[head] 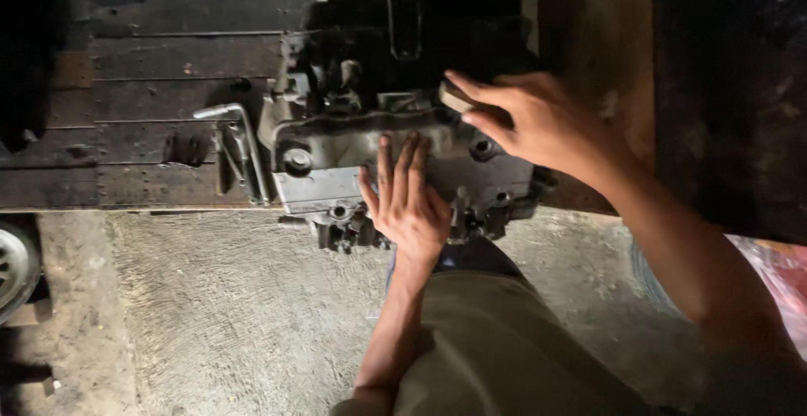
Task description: The person scrubs the top surface of a metal engine block with a wire brush, holding the block steady with the other hand. They then use a hammer to tap around the bolt holes and other areas of the engine block.
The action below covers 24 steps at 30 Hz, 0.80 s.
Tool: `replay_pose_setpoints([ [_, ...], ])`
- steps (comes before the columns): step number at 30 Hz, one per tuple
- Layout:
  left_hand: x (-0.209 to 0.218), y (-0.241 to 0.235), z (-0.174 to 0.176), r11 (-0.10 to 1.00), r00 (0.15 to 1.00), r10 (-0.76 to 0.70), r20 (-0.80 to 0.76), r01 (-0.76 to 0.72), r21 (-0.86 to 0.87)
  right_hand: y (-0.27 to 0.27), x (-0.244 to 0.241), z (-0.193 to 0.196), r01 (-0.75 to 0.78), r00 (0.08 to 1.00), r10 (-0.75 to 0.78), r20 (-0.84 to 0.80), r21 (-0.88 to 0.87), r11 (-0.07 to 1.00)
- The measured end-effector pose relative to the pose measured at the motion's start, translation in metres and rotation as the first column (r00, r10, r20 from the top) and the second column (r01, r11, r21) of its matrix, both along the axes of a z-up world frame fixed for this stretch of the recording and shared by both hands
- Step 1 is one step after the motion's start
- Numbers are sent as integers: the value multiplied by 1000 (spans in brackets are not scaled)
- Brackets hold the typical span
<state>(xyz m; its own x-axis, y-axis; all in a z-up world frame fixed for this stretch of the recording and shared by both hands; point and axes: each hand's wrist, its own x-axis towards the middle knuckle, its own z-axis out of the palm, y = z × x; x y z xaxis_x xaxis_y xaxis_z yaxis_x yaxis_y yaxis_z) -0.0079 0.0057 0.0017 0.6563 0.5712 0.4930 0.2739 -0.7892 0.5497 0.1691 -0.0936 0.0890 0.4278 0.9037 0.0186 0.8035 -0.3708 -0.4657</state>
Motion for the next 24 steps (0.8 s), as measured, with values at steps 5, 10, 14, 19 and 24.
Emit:
replay_pose_setpoints([
  [5, -4, -1, 1, 1000, 1000, -11, -8, 11, -12, -44, -23, 23, 196, 980, -169, 108, -327, 924],
  [10, -2, -2, 2, 1000, 1000, 9, 14, -9, 1, 4, -8, 7, 65, 990, -66, 128, 13, 998],
  [14, -1, 0, -2, 1000, 1000, 1, 5, -1, -6, 14, -7, 1, -13, 991, -3, 131, 121, 993],
  [19, -2, -1, -3, 1000, 1000, 3, 1, -3, -13, -51, -30, 22, 127, 991, -120, 55, -134, 983],
  [24, -2, -1, 0, 1000, 1000, -1, -1, 1, -17, -31, -8, 11, 153, 988, -154, 6, -169, 974],
])
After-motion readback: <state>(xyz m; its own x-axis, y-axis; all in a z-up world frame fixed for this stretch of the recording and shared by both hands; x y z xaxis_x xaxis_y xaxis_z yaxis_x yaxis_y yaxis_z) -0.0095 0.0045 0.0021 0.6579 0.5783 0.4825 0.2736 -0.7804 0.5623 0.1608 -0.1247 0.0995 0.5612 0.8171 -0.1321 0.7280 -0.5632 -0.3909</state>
